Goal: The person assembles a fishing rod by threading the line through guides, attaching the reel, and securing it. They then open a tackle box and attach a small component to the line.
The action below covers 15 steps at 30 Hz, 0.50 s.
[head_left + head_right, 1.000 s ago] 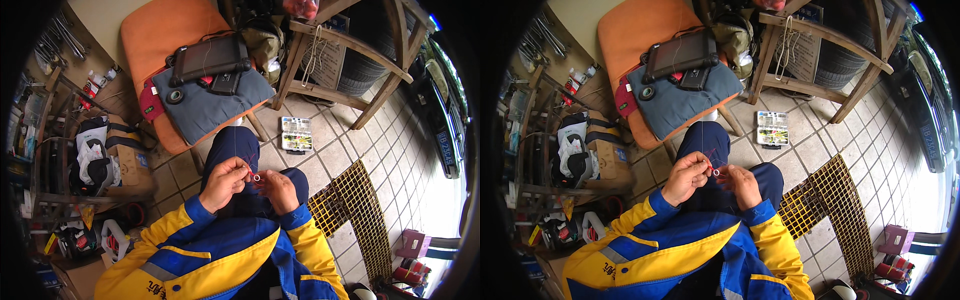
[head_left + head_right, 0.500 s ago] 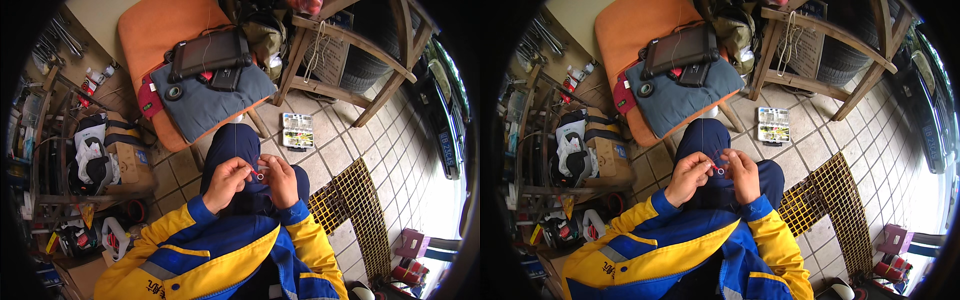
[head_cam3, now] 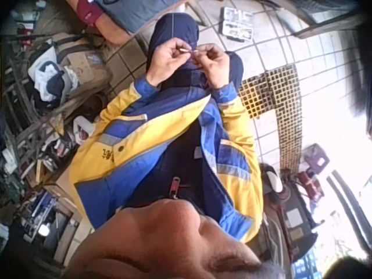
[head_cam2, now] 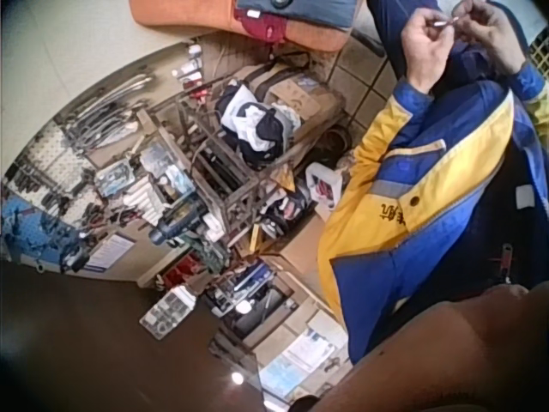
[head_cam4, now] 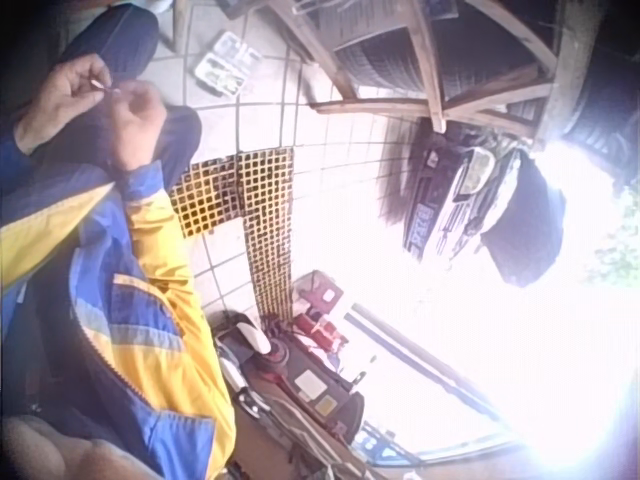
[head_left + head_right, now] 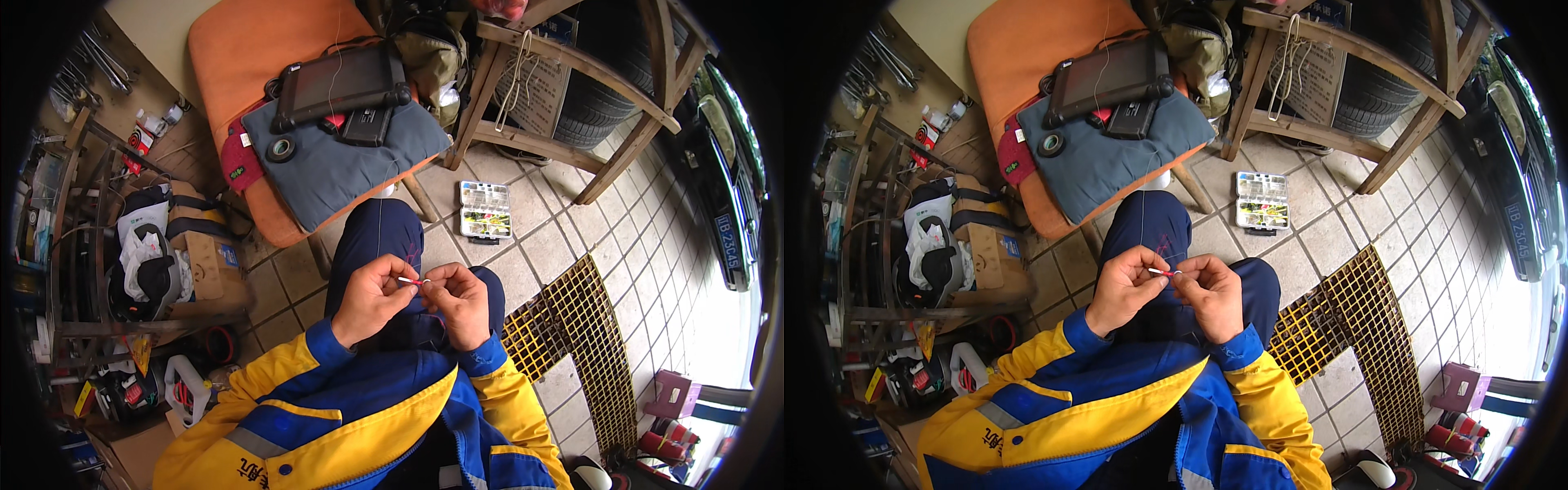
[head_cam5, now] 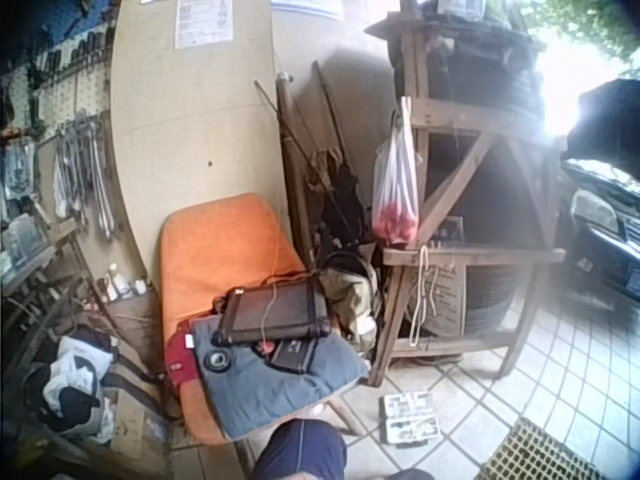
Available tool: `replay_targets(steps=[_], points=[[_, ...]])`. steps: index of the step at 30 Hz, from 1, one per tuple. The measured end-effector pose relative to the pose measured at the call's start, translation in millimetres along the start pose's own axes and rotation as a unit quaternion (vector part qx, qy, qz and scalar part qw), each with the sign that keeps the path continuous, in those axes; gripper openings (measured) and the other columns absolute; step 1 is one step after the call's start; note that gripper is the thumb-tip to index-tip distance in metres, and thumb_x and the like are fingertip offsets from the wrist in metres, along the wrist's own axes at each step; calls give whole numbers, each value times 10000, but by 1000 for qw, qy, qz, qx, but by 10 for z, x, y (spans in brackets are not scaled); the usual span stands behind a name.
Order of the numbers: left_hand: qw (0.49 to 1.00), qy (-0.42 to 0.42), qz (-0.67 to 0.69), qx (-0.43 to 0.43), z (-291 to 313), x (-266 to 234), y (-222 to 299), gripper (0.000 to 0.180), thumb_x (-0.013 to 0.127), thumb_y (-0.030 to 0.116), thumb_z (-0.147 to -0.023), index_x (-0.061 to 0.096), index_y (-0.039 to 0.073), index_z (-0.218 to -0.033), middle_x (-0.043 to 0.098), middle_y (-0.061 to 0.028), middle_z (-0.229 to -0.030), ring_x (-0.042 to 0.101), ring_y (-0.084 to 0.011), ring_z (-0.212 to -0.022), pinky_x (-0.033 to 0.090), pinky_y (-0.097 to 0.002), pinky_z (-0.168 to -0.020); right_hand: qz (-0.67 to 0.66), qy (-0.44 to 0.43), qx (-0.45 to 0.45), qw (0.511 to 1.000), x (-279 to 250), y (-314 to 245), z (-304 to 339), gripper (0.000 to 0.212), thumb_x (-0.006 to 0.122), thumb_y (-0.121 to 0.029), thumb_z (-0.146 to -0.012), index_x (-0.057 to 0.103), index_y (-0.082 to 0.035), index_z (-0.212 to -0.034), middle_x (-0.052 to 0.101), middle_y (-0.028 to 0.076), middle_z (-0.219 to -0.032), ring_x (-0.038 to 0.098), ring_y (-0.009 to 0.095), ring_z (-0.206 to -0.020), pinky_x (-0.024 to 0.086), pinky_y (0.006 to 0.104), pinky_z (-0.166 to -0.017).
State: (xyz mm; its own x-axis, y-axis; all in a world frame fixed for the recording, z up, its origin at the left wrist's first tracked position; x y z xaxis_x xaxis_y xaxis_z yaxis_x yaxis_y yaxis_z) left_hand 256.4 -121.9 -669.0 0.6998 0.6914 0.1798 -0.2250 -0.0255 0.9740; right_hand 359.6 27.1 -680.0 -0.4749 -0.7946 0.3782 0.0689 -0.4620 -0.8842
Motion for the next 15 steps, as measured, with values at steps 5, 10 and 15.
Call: replay_targets(steps=[5,10,15], points=[[1000,-14,3,14,17,-15,-17,115,664,-46,-955,620,17,-1041,600,46,-906,497,31,-727,405,-154,-626,2,-5,7,1000,12,-6,5,120,729,-36,-944,658,-4,-1036,698,24,-831,653,86,-703,504,215,-626],[1000,-8,1,18,22,-2,-12,110,665,-41,-959,613,17,-1037,605,38,-926,525,21,-766,427,-158,-656,0,-1,7,1000,0,-4,4,119,725,-31,-945,656,-2,-1037,695,23,-831,643,79,-698,498,213,-621],[1000,-5,-13,17,16,-6,-2,106,664,-38,-963,609,15,-1036,608,34,-933,538,15,-779,437,-159,-669,-3,-6,3,1000,-5,-3,-6,118,722,-28,-946,653,-3,-1039,690,19,-831,635,73,-695,493,209,-620]])
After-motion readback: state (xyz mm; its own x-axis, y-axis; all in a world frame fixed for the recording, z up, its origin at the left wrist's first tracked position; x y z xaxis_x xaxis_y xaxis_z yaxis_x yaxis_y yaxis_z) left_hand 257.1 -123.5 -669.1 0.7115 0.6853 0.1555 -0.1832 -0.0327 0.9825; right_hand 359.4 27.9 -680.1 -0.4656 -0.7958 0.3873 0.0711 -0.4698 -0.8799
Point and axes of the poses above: each hand's wrist, its own z-axis away from the middle knuckle, its own x-axis out of the palm, y = z × x, the point moved 1 cm from there along -z, towards the middle knuckle
